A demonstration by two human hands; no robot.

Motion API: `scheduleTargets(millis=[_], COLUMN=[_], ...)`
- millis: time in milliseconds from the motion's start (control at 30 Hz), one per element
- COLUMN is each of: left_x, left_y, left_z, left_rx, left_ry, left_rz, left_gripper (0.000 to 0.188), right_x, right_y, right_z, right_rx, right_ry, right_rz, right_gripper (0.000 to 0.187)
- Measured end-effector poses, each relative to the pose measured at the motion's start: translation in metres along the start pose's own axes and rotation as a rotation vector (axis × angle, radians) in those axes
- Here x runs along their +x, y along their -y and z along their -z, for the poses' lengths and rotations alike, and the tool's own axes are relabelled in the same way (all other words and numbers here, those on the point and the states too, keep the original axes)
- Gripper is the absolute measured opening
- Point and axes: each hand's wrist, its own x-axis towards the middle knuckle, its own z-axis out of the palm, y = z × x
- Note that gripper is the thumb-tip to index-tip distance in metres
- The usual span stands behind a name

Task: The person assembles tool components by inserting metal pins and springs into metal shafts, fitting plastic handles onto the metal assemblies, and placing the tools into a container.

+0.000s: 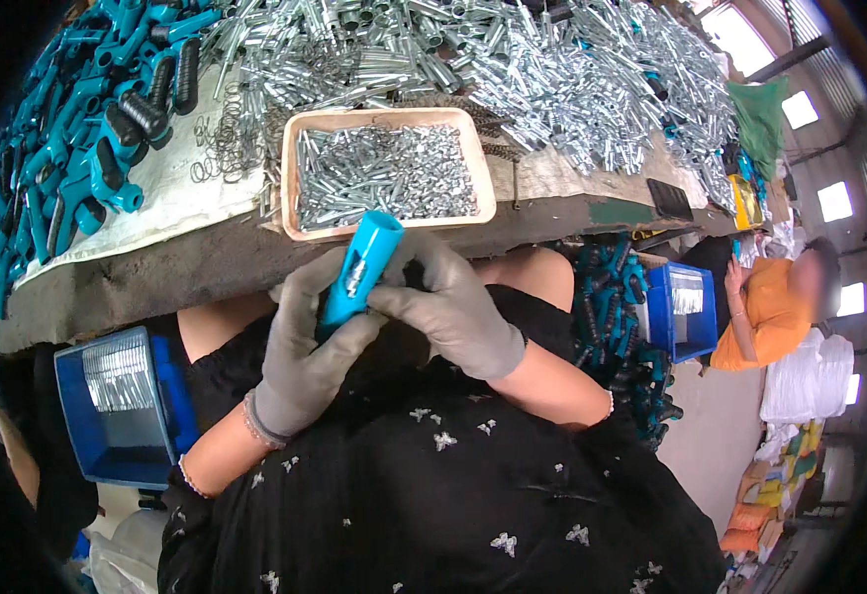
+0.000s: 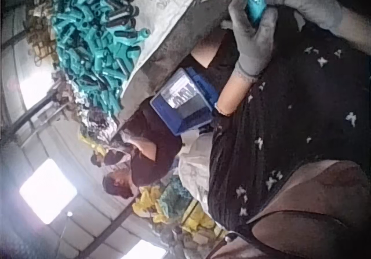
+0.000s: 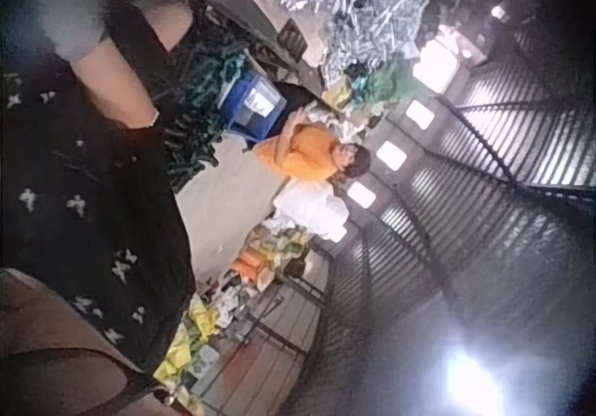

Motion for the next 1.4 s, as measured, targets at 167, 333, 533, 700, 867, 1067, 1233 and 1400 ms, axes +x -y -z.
scheduleTargets(millis=[167,333,533,700,867,1067,1233,1400], left_x=[-0.001,0.003,0.002,0.006,0.012,0.011,0.017,0.021], left_y=[-0.020,-0.024,-0.026,-0.036,-0.037,-0.033,-0.029,-0.019], left_z=[0.011,0.014,0.011,0.020,0.021,0.022,0.016,0.017], left_rx=[0.004,-0.039,-0.130,-0.154,-0.125,-0.210,-0.297,-0.582], left_ry=[-0.018,-0.067,-0.076,-0.047,0.051,0.078,0.066,0.128], left_rz=[0.220,0.391,0.482,0.488,0.443,0.394,0.354,0.382], left_gripper=[0.032,0.033,0.035,0.034,0.047,0.062,0.062,0.063], right_x=[0.010,0.049,0.070,0.071,0.073,0.068,0.058,0.025], right_y=[0.039,0.062,0.055,0.054,0.057,0.063,0.060,0.055], right_z=[0.016,0.079,0.081,0.081,0.072,0.084,0.080,0.044], right_rx=[-0.345,-1.473,-1.525,-1.390,-1.442,-1.326,-1.117,-0.650], right_ry=[0.182,-0.073,0.082,0.055,0.159,0.104,-0.110,-0.124], right_rz=[-0.173,0.372,0.229,0.229,0.265,0.310,0.267,0.114], right_gripper=[0.024,0.019,0.021,0.020,0.019,0.016,0.013,0.017])
